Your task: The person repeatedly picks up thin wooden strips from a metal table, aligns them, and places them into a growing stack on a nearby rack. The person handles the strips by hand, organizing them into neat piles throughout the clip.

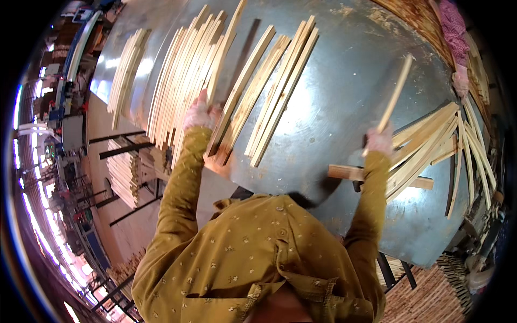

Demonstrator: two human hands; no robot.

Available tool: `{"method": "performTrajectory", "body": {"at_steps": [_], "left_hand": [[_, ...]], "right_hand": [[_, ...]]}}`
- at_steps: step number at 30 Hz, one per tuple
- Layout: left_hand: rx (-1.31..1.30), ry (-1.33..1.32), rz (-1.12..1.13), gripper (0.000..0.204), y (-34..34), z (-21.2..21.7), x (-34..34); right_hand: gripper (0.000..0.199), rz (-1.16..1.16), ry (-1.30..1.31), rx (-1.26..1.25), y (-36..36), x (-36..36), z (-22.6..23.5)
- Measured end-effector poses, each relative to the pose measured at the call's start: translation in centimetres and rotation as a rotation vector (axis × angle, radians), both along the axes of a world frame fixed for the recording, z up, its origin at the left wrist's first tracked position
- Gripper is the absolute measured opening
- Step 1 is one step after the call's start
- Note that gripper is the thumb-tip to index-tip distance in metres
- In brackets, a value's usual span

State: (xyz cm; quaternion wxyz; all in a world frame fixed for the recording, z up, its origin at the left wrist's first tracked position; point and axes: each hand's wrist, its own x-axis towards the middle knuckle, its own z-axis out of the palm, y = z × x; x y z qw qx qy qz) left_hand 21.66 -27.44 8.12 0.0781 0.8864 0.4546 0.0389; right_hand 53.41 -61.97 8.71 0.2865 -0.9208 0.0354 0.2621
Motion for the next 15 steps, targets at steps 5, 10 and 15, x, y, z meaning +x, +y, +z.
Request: {"method": "performTrajectory", "body": {"at_steps": [5, 10, 15], "left_hand": [[-0.286, 0.149, -0.041, 0.077, 0.5, -3.2, -3.4], [-0.379, 0.486, -0.068, 0.124, -4.4, -1.2, -1.9], [-0.358, 0.529, -0.013, 0.107, -4.0, -1.9, -1.8]], "right_hand": [[0.067, -0.152, 0.114, 0.858, 1.2, -13.9, -7.2], [0.064, -0.099, 0.051, 0.784, 4.3, -16.9, -7.8], [0.058, -0.372, 0.264, 1.219, 6.9, -18.0, -3.7]]}}
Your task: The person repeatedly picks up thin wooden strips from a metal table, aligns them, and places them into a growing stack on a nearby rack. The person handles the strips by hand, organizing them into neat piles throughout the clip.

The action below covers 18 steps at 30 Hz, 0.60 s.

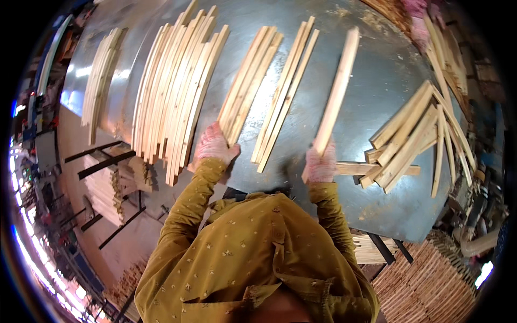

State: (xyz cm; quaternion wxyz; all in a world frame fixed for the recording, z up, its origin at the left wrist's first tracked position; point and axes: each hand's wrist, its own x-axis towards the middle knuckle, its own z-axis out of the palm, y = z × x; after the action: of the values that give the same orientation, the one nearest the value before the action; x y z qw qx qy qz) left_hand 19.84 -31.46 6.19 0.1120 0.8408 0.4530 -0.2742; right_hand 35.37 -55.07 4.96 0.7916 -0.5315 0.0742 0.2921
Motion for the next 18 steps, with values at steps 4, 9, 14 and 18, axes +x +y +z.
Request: {"method": "performTrajectory", "body": {"at_steps": [4, 9, 14, 18], "left_hand": [[-0.045, -0.266, -0.003, 0.093, 2.3, -1.0, -2.6], [-0.004, -0.186, -0.006, 0.095, 2.4, -0.7, -2.0], [-0.127, -0.237, 0.214, 0.091, 3.4, -0.2, -1.3], [-0.141, -0.264, 0.278, 0.088, 3.5, -0.7, -2.1]], "right_hand": [[0.059, 0.230, -0.514, -0.480, 4.2, -1.4, 3.9], [0.072, 0.500, -0.776, -0.971, 10.4, -3.4, 5.6], [0.075, 0.523, -0.720, -0.914, 13.1, -5.0, 4.8], [0.073, 0.494, -0.476, -0.829, 16.2, -8.4, 0.7]]}}
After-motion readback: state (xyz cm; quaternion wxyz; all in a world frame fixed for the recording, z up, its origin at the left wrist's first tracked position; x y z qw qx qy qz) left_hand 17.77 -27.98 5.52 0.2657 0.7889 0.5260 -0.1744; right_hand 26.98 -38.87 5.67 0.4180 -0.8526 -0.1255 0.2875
